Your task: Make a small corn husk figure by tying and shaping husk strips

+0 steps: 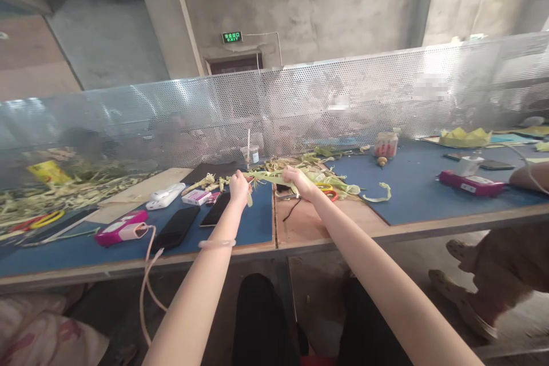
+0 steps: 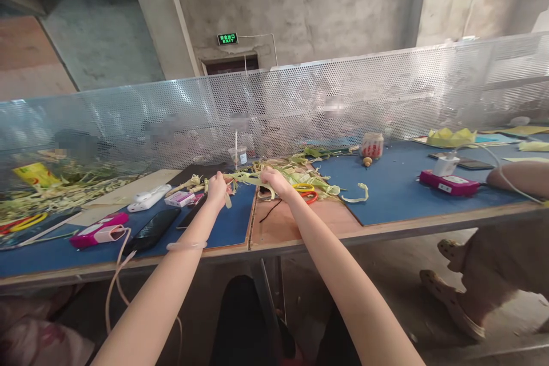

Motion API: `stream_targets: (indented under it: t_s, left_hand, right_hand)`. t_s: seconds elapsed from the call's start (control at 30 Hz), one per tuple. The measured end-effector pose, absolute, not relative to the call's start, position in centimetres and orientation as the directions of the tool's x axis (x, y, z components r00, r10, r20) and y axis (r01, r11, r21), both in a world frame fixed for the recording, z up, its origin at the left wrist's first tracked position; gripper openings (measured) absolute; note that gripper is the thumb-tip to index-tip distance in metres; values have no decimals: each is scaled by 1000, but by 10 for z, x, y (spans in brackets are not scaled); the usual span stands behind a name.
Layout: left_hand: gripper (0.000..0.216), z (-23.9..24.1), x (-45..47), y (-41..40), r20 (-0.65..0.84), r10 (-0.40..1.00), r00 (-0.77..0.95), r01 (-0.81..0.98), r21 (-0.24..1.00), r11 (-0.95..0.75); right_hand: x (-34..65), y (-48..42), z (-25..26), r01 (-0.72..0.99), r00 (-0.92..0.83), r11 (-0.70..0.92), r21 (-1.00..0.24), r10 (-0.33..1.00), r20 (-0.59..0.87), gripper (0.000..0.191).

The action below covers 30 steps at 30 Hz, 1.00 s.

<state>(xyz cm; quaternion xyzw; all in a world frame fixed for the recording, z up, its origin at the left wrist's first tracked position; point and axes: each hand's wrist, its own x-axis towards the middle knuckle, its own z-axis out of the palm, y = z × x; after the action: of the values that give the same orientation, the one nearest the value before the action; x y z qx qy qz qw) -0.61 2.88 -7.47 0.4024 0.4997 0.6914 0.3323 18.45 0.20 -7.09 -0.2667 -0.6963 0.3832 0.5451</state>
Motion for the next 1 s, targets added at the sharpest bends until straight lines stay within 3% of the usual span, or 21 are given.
stream_targets:
  t_s: [0.23, 0.53, 0.8, 1.0]
  left_hand:
    - [38, -73, -8, 30, 172, 844, -508, -93, 963, -252]
    - [37, -68, -9, 27, 132, 829, -543, -178, 947, -268]
    - [39, -65, -9, 25, 104, 822, -561, -263, 918, -296]
    - [38, -64, -9, 25, 91, 794, -601, -281, 906, -317]
  right_hand:
    - [184, -4, -66, 153, -345, 651, -744, 740, 577, 27]
    - [183, -3, -68, 175, -272, 644, -745, 758, 592, 29]
    - [184, -3, -67, 223, -352, 673, -705, 730, 585, 26]
    - [184, 2, -68, 257, -303, 626, -736, 776, 554, 23]
